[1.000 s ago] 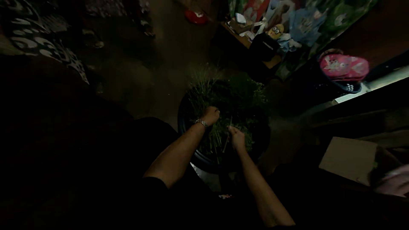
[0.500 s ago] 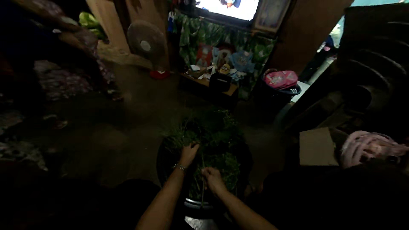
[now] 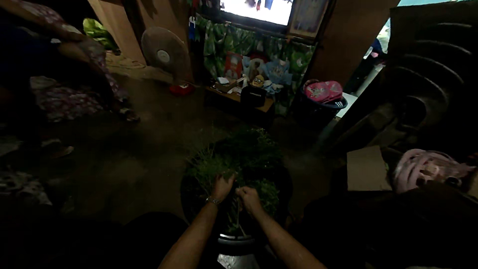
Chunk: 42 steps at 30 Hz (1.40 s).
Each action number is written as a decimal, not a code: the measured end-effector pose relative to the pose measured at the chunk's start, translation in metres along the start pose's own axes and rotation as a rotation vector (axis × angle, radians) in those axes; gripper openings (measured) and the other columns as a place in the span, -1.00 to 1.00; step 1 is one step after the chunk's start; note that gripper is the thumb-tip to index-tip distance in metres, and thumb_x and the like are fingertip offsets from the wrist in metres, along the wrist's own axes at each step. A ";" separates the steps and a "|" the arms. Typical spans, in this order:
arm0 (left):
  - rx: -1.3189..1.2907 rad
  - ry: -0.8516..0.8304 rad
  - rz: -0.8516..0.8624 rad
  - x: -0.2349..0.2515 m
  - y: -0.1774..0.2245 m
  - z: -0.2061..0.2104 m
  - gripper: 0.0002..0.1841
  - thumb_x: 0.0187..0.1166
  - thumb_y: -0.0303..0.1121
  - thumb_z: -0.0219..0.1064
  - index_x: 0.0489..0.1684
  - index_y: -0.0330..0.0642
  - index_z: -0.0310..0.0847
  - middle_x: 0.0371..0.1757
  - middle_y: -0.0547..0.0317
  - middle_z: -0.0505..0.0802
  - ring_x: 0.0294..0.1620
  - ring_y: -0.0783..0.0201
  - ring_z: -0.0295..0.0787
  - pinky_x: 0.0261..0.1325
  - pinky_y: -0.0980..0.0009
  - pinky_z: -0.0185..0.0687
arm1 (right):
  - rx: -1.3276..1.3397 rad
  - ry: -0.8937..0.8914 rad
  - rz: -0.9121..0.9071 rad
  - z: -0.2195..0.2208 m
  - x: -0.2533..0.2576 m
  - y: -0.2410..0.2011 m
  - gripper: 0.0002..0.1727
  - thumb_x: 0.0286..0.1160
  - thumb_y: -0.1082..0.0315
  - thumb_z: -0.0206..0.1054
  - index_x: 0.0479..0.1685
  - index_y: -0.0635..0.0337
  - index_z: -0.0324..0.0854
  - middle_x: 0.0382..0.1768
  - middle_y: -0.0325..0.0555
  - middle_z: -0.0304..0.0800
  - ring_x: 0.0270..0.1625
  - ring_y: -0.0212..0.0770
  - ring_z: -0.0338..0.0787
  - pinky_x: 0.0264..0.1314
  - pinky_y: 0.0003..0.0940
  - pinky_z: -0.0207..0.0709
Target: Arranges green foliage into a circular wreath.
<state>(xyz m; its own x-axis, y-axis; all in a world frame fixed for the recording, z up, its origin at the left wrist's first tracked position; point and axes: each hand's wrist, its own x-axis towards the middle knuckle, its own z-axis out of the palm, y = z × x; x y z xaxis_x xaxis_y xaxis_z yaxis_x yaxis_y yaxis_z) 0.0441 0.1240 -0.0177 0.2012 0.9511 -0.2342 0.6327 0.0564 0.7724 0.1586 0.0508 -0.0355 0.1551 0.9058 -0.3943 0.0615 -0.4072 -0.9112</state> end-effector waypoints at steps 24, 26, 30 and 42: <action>-0.148 -0.398 0.370 -0.027 0.035 -0.035 -0.83 0.75 -0.44 0.19 0.00 -0.33 0.69 -0.24 0.33 0.71 -0.32 0.66 0.48 -0.19 0.66 0.43 | -0.514 -0.176 -0.629 -0.105 0.005 -0.080 -0.39 0.70 0.22 0.30 0.68 0.25 0.35 0.58 0.24 0.48 0.52 0.07 0.60 0.51 -0.04 0.54; -0.081 -0.431 0.382 -0.030 0.041 -0.038 -0.77 0.77 -0.42 0.17 0.08 -0.37 0.69 -0.14 0.23 0.75 -0.24 0.61 0.51 -0.10 0.60 0.46 | -0.511 -0.179 -0.676 -0.102 0.007 -0.074 -0.50 0.67 0.25 0.32 0.48 0.36 0.53 0.41 0.25 0.62 0.38 -0.01 0.69 0.45 -0.18 0.58; -0.051 -0.356 0.359 -0.035 0.048 -0.041 -0.74 0.76 -0.43 0.18 0.22 -0.37 0.68 0.03 0.08 0.80 -0.11 0.50 0.62 0.04 0.51 0.54 | -0.588 -0.205 -0.602 -0.100 -0.012 -0.083 -0.67 0.71 0.29 0.29 0.17 0.42 0.68 0.06 0.17 0.79 0.06 -0.15 0.79 0.25 -0.29 0.63; -0.146 -0.266 0.389 -0.042 0.058 -0.033 -0.86 0.67 -0.50 0.26 -0.04 -0.31 0.75 -0.29 0.35 0.78 -0.36 0.66 0.57 -0.22 0.66 0.49 | -0.539 -0.245 -0.611 -0.107 -0.035 -0.092 -0.72 0.72 0.41 0.24 0.19 0.40 0.71 0.12 0.17 0.81 0.11 -0.11 0.82 0.31 -0.26 0.64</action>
<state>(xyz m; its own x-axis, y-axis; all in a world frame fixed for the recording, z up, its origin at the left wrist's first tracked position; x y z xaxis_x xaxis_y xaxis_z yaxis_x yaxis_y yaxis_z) 0.0481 0.0971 0.0564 0.5976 0.8008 -0.0403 0.3653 -0.2272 0.9027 0.2528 0.0437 0.0746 -0.2725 0.9591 0.0773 0.5359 0.2180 -0.8157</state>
